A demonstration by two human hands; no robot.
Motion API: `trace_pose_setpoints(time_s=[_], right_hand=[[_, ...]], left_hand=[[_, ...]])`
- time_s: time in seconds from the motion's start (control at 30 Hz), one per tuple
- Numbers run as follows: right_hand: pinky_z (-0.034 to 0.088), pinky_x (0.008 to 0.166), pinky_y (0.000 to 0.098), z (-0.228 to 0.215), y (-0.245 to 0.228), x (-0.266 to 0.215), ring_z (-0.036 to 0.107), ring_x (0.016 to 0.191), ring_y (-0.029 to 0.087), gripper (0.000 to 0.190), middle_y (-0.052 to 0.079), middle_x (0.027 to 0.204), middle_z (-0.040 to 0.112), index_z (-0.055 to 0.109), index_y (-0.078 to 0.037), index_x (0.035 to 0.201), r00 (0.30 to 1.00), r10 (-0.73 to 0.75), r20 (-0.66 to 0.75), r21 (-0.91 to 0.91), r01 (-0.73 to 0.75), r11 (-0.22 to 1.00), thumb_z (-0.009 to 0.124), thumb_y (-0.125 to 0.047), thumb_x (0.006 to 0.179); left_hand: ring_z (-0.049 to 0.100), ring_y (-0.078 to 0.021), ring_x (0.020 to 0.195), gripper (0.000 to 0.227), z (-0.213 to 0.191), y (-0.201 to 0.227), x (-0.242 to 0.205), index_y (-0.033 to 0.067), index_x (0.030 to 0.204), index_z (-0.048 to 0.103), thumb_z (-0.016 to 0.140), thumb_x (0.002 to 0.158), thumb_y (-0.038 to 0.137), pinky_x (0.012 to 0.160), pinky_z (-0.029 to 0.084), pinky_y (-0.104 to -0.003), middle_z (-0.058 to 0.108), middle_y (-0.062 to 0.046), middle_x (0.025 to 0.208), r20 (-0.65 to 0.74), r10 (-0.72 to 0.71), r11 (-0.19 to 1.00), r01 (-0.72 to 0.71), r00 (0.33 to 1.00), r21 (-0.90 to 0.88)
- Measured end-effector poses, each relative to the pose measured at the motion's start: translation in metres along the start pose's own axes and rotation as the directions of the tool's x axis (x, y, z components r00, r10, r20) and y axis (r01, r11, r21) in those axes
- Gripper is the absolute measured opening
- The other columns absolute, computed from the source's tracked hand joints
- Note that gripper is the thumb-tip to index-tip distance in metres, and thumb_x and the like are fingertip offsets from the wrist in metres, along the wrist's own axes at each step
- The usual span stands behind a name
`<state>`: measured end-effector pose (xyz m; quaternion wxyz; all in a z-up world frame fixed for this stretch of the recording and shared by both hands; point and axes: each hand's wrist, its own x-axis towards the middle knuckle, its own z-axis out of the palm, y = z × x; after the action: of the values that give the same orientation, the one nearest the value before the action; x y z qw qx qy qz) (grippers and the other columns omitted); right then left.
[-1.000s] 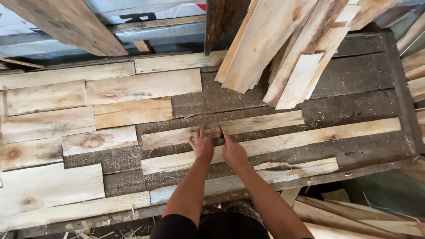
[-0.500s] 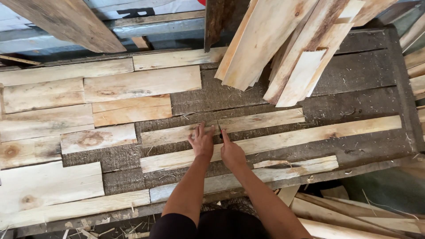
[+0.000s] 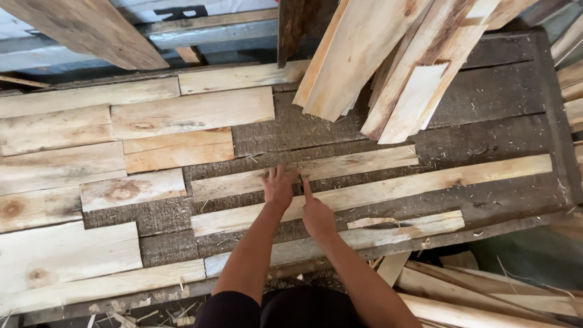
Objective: Shaving and trimming wooden slats to fit together on a workshop bench.
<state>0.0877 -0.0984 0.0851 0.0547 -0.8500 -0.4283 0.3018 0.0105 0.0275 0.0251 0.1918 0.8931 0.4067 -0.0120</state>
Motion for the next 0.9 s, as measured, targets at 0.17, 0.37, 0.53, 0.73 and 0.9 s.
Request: trace_pose_setpoints(time_s=[0.17,0.37,0.53,0.73,0.9], right_hand=[[0.054,0.073,0.0577,0.014,0.009,-0.004,0.068,0.082,0.043,0.077,0.021,0.098,0.07,0.017,-0.019,0.164,1.0,-0.02,-0.022,0.009,0.021,1.0,0.054,-0.016,0.097],[0.055,0.07,0.0571,0.016,0.007,-0.009,0.069,0.082,0.043,0.079,0.021,0.099,0.07,0.012,-0.02,0.165,1.0,-0.012,0.001,-0.02,0.012,1.0,0.055,-0.02,0.099],[0.058,0.063,0.0524,0.014,0.004,-0.017,0.069,0.078,0.04,0.076,0.021,0.106,0.066,0.004,-0.019,0.166,0.986,0.063,0.153,-0.071,-0.053,0.996,0.048,-0.02,0.104],[0.056,0.068,0.0542,0.035,0.017,-0.019,0.068,0.083,0.04,0.079,0.019,0.106,0.067,0.007,-0.022,0.165,1.0,-0.012,0.02,-0.073,0.014,0.997,0.052,-0.022,0.1],[0.055,0.076,0.054,-0.007,0.003,-0.027,0.069,0.09,0.039,0.067,0.015,0.107,0.07,0.012,-0.024,0.167,0.983,0.095,0.157,-0.009,-0.095,0.995,0.045,-0.027,0.109]], left_hand=[[0.045,-0.0299,0.129,0.055,-0.003,-0.005,0.003,0.0433,0.134,0.065,0.061,0.09,0.01,0.1,0.04,-0.06,0.049,-0.005,0.136,0.061,-0.024,0.997,0.028,0.998,-0.071],[0.044,-0.0282,0.131,0.056,-0.013,0.002,0.008,0.0449,0.138,0.061,0.06,0.093,0.012,0.101,0.041,-0.06,0.047,-0.006,0.139,0.087,-0.03,0.998,0.025,0.996,0.051],[0.039,-0.0308,0.135,0.072,-0.03,0.01,0.005,0.0433,0.15,0.046,0.063,0.089,0.008,0.101,0.041,-0.06,0.038,-0.01,0.148,0.204,-0.016,0.98,-0.025,0.979,0.195],[0.039,-0.0304,0.136,0.075,-0.017,0.006,0.005,0.0452,0.151,0.046,0.063,0.091,0.004,0.105,0.042,-0.057,0.037,-0.01,0.153,0.188,-0.015,0.988,-0.015,0.982,0.156],[0.041,-0.0321,0.135,0.07,-0.015,0.007,0.008,0.0458,0.147,0.052,0.064,0.09,0.008,0.107,0.04,-0.059,0.041,-0.008,0.148,0.188,-0.036,0.995,0.018,0.982,0.095]])
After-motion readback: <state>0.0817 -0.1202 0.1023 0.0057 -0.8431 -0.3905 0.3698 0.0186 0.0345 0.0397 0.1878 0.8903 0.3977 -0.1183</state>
